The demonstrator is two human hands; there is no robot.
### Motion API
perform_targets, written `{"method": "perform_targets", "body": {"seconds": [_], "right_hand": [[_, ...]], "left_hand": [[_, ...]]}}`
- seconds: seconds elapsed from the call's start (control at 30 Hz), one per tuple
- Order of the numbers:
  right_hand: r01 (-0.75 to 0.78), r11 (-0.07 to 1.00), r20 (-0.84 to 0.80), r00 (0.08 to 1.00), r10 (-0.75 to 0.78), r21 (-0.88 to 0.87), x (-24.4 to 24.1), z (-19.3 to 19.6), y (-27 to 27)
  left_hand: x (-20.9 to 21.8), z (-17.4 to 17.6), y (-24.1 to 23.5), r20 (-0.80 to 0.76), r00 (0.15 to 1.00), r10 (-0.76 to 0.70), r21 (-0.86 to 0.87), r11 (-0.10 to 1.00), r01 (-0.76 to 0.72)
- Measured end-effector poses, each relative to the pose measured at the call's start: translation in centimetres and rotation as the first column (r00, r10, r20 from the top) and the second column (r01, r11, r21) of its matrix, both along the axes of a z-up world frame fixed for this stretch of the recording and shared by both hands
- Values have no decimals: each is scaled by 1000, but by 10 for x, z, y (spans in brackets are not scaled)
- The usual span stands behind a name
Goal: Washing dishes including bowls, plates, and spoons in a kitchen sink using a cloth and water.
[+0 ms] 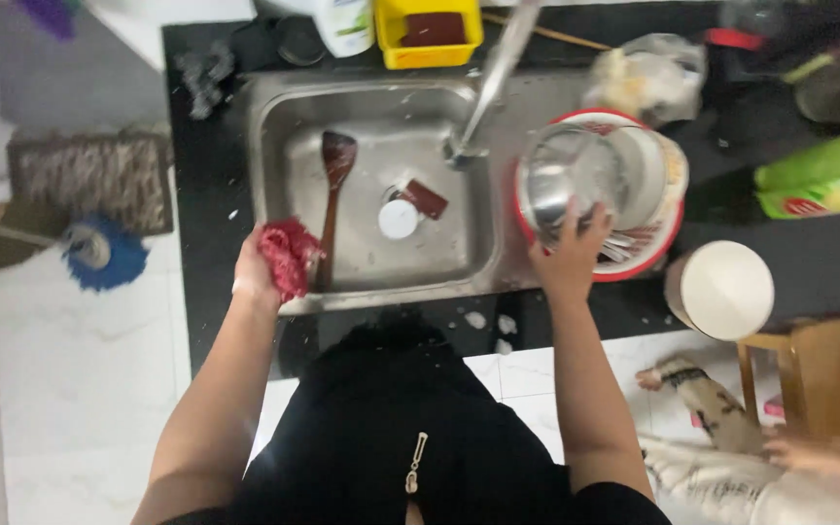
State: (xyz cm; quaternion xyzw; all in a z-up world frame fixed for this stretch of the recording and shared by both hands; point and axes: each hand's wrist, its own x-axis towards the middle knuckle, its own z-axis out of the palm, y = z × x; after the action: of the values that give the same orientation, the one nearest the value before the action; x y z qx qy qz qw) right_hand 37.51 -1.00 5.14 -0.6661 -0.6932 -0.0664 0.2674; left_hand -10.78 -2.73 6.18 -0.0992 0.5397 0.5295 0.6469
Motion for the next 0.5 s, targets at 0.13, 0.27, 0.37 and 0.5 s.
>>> {"method": "perform_targets", "body": {"seconds": [0.13,0.27,0.37,0.5], "right_hand": [[49,998,-9,999,-49,-31,-6,2,-8],[-110,964,65,993,97,243,-27,-4,-8],[-326,928,-21,942,335,182,-74,-19,1],[-360,903,-127,932,338,-237,-123,-129,49]], "left_hand": [[-20,-7,-6,2,1000,29,-18,999,-29],[-26,-9,-9,5,999,46,-73,996,-46],[-21,15,-17,2,998,63,-90,994,-63],[-27,-7,-22,-20,994,104,-117,988,-106]]}}
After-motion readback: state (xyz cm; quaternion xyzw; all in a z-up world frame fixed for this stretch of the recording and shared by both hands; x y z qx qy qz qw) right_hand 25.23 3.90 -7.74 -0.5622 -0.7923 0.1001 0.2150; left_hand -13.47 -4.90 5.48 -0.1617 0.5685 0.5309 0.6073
